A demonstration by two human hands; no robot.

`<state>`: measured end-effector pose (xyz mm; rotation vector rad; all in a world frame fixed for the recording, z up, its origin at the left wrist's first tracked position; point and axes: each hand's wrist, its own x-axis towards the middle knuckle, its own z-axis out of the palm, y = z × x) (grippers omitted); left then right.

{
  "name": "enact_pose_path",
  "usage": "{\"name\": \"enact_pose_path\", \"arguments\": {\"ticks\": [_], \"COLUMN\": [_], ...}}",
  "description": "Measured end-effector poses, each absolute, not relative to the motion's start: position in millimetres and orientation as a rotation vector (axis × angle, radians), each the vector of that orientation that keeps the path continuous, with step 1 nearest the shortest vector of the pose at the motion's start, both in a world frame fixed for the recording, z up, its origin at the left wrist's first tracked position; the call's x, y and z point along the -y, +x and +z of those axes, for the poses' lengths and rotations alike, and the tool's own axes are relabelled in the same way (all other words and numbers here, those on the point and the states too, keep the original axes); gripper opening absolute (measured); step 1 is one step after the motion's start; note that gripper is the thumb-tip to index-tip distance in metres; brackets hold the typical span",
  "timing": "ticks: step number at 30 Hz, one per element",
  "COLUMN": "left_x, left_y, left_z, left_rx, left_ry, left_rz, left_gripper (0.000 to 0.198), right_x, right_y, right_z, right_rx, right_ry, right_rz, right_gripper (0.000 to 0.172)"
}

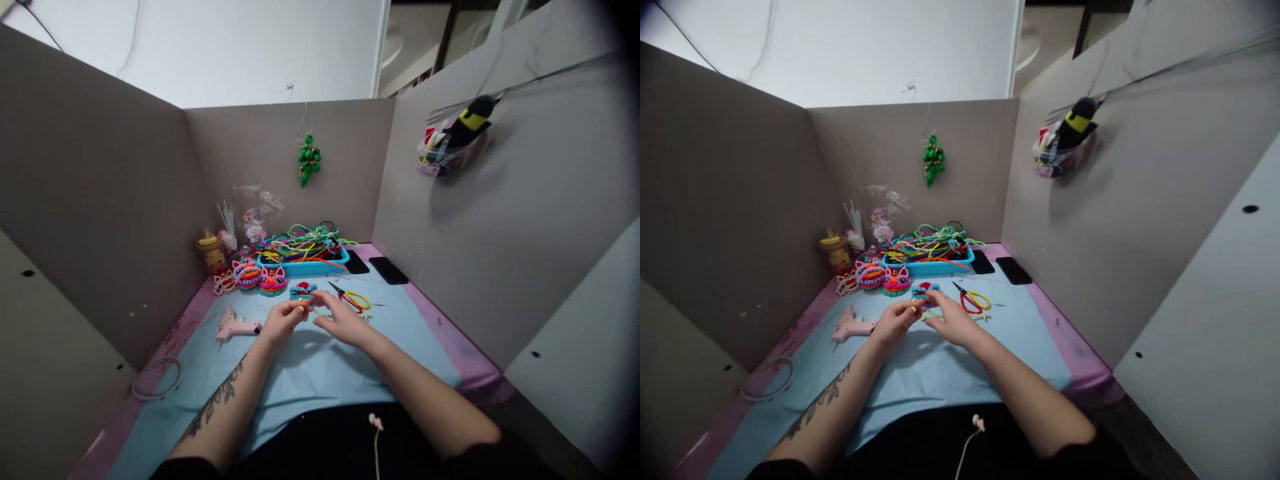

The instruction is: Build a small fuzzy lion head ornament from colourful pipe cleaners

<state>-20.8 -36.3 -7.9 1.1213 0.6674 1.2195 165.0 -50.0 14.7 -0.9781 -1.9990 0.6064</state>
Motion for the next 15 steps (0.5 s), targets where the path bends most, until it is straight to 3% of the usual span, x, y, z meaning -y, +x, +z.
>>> {"name": "enact_pose_path", "arguments": {"ticks": [3,5,10,15], "left_x": [36.5,35.6,33.1,36.2], "left_y": [-24.1,-26.9,-27.0,-19.2], "left_z": [-4.0,-0.5,1.2,-3.6], "left_rx": [-0.639,-0.716,-0.892,-1.002], "left_ry": [1.084,1.052,1.022,1.221], "left_rz": [1.233,1.276,1.257,1.135], "left_gripper": [0.027,0.028,0.035,0.035], "right_x": [47.6,46.2,46.8,48.1], "right_y": [140.3,139.6,156.0,155.9], "right_z": [11.0,5.0,-11.1,-19.1], "right_rx": [1.85,1.789,1.848,1.99], "right_ry": [-0.972,-1.045,-1.065,-1.095], "right_rz": [0.775,0.64,0.042,-0.184], "right_gripper": [0.025,0.015,0.02,0.022]}}
